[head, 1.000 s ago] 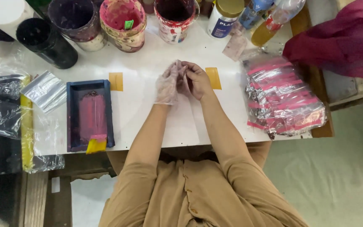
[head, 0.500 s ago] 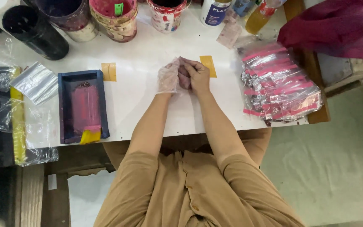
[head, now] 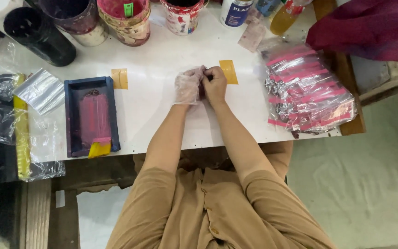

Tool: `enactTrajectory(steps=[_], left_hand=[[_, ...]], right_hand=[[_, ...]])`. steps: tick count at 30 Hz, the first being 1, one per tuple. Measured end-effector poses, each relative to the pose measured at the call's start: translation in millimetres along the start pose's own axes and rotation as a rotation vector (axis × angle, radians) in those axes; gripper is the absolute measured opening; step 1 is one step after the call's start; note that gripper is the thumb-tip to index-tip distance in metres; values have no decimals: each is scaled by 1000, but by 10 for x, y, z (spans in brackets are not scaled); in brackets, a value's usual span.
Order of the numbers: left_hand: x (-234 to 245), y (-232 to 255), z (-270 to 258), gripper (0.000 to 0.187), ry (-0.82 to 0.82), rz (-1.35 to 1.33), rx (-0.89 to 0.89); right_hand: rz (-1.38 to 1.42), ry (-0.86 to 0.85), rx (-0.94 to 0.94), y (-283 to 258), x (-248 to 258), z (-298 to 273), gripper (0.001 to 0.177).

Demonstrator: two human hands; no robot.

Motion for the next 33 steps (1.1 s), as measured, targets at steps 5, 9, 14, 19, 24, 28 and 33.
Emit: enactTrajectory(steps=[5, 9, 14, 19, 24, 28, 33], left_hand=[[115, 440, -111, 19, 229, 896, -455], [48, 170, -271, 30, 30, -117, -40], [-77, 9, -161, 21, -25, -204, -396], [-128, 109, -267, 18, 3, -13, -418], [-145, 84, -316, 16, -31, 150, -701], [-212, 10, -371, 13, 107, 141, -761], [-287, -27, -329, 14, 288, 165, -748]], right_hand=[[315, 8, -184, 268, 70, 46, 18], [246, 59, -163, 105, 82, 60, 16], [89, 66, -125, 163, -37, 48, 18], [232, 109, -197, 68, -3, 86, 19], [416, 166, -301, -79, 102, 74, 21], [426, 170, -332, -91, 161, 74, 20], [419, 185, -302, 251, 113, 107, 21]])
Point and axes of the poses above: each hand's wrist, its own z-axis towards the middle knuckle, its own x-axis out of the back of the hand, y = z × x, the point moved 6 cm from there along z, towards the middle knuckle, and after that the axes turned 9 degrees about -y, right-handed, at the moved point
